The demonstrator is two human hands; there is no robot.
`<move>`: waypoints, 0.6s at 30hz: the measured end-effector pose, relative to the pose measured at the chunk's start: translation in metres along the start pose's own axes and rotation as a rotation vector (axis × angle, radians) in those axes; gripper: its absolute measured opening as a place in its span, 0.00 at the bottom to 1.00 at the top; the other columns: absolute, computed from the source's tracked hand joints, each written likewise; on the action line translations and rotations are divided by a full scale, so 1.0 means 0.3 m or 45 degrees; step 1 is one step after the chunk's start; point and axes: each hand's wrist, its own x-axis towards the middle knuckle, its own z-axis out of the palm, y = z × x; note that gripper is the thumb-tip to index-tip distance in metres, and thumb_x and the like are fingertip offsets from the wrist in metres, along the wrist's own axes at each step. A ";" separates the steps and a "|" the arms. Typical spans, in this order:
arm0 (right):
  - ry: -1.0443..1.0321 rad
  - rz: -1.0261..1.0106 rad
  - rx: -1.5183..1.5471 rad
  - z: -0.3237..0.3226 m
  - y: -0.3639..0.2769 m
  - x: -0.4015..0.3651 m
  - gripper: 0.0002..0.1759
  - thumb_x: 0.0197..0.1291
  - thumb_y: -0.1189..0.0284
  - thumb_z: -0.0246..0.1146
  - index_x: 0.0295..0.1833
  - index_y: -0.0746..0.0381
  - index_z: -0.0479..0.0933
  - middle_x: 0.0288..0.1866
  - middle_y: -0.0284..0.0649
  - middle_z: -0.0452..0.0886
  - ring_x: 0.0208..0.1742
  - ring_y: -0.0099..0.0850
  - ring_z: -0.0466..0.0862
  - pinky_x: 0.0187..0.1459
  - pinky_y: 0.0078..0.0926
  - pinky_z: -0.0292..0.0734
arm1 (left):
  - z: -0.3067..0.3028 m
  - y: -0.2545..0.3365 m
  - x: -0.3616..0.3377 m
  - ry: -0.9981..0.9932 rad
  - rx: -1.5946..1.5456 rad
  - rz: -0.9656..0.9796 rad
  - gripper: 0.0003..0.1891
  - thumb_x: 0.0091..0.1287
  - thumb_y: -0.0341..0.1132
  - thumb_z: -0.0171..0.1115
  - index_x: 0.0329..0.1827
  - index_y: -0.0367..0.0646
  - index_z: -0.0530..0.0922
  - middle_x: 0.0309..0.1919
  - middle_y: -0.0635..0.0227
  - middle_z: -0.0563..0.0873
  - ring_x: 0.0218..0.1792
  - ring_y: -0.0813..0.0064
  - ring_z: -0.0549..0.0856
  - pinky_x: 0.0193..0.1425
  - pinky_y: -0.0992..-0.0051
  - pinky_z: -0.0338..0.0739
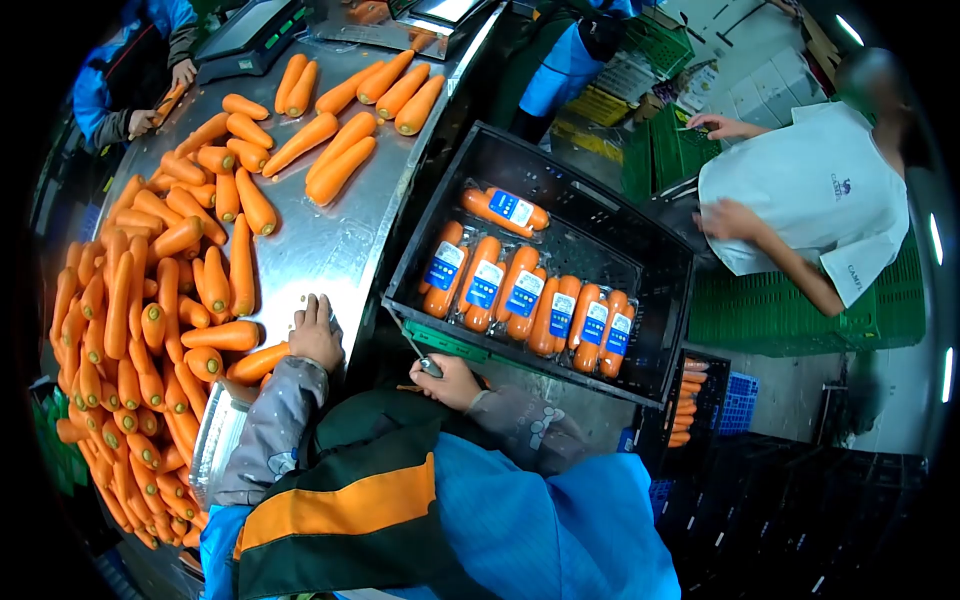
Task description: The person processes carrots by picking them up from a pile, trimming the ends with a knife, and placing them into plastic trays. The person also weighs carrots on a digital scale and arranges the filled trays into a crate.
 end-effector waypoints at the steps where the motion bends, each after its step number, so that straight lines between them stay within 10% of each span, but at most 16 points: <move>1: 0.061 0.002 0.025 -0.007 -0.009 -0.014 0.10 0.61 0.66 0.63 0.43 0.61 0.78 0.27 0.32 0.78 0.25 0.18 0.76 0.28 0.16 0.71 | -0.002 0.002 -0.001 0.000 0.013 -0.002 0.39 0.55 0.38 0.62 0.72 0.43 0.57 0.70 0.57 0.62 0.62 0.54 0.68 0.59 0.56 0.72; 4: 0.497 -0.538 -0.344 -0.053 -0.020 -0.018 0.09 0.60 0.69 0.63 0.41 0.62 0.79 0.29 0.33 0.79 0.27 0.21 0.77 0.30 0.18 0.72 | -0.009 0.004 -0.005 -0.006 0.016 -0.002 0.39 0.55 0.39 0.62 0.72 0.43 0.57 0.70 0.56 0.62 0.62 0.55 0.68 0.59 0.56 0.72; 9: 1.070 -0.303 -0.265 -0.218 -0.029 -0.004 0.07 0.58 0.72 0.64 0.41 0.63 0.78 0.31 0.36 0.81 0.33 0.24 0.79 0.38 0.25 0.74 | -0.015 0.007 -0.007 -0.097 0.060 -0.025 0.38 0.59 0.38 0.58 0.73 0.43 0.54 0.71 0.60 0.58 0.64 0.58 0.67 0.59 0.57 0.72; 18: 1.252 -0.372 -0.617 -0.223 0.062 0.044 0.08 0.56 0.70 0.64 0.40 0.61 0.78 0.31 0.46 0.81 0.35 0.41 0.83 0.39 0.33 0.75 | -0.073 0.035 -0.023 -0.187 0.115 -0.059 0.38 0.64 0.42 0.56 0.74 0.43 0.51 0.73 0.59 0.55 0.67 0.60 0.64 0.63 0.59 0.67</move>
